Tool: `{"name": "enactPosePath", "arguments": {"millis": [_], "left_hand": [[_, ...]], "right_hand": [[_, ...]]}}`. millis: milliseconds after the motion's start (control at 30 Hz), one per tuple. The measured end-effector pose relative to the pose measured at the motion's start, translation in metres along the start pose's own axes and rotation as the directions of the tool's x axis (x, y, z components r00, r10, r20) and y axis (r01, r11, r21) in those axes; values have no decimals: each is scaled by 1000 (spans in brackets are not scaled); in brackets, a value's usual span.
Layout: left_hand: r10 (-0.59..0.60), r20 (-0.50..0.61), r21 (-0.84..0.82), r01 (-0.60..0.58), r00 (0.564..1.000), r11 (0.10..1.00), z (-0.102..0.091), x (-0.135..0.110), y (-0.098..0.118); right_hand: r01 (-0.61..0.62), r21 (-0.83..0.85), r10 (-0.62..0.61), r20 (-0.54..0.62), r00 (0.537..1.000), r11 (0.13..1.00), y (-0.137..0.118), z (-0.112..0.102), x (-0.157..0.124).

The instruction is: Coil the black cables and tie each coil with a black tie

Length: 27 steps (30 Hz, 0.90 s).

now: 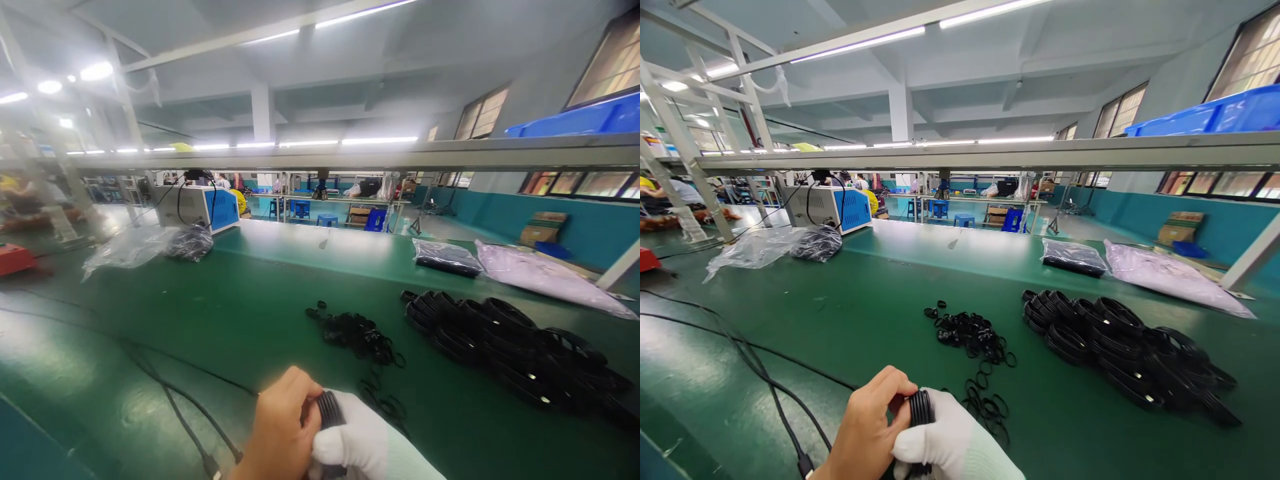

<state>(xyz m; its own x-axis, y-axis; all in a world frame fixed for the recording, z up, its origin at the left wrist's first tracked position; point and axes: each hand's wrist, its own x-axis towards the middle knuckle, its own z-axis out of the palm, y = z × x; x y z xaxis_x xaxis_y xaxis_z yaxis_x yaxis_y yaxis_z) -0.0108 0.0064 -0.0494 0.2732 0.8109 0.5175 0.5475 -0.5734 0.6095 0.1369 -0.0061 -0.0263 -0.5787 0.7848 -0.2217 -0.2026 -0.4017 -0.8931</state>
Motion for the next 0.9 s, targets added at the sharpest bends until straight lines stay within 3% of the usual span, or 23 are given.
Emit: {"name": "enactPosePath", "arguments": {"millis": [100, 267, 400, 567, 700, 800, 900], "left_hand": [[-111, 44, -70, 114, 993, 991, -4, 9, 4], [-253, 265, -246, 319, 930, 915, -25, 29, 9], [-329, 282, -197, 390, 901, 899, -31, 32, 2], [-318, 269, -77, 349, 909, 934, -37, 31, -6], [-297, 302, 17, 306, 906, 952, -38, 33, -7], [-231, 393, 86, 215, 890, 973, -23, 34, -2], [-172, 484, 140, 118, 858, 983, 0, 36, 3]], "right_hand": [[-10, 42, 10, -11, 1000, 999, 0, 1, -3], [15, 329, -16, -2, 1000, 944, 4, -5, -7], [50, 304, -34, -57, 998, 951, 5, -9, -10], [116, 278, -61, -201, 978, 953, -19, -14, -23], [247, 223, -140, -407, 903, 943, -45, -31, -45], [285, 185, -159, -502, 850, 941, -47, -43, -53], [227, 190, -106, -496, 862, 955, -36, -45, -49]]}}
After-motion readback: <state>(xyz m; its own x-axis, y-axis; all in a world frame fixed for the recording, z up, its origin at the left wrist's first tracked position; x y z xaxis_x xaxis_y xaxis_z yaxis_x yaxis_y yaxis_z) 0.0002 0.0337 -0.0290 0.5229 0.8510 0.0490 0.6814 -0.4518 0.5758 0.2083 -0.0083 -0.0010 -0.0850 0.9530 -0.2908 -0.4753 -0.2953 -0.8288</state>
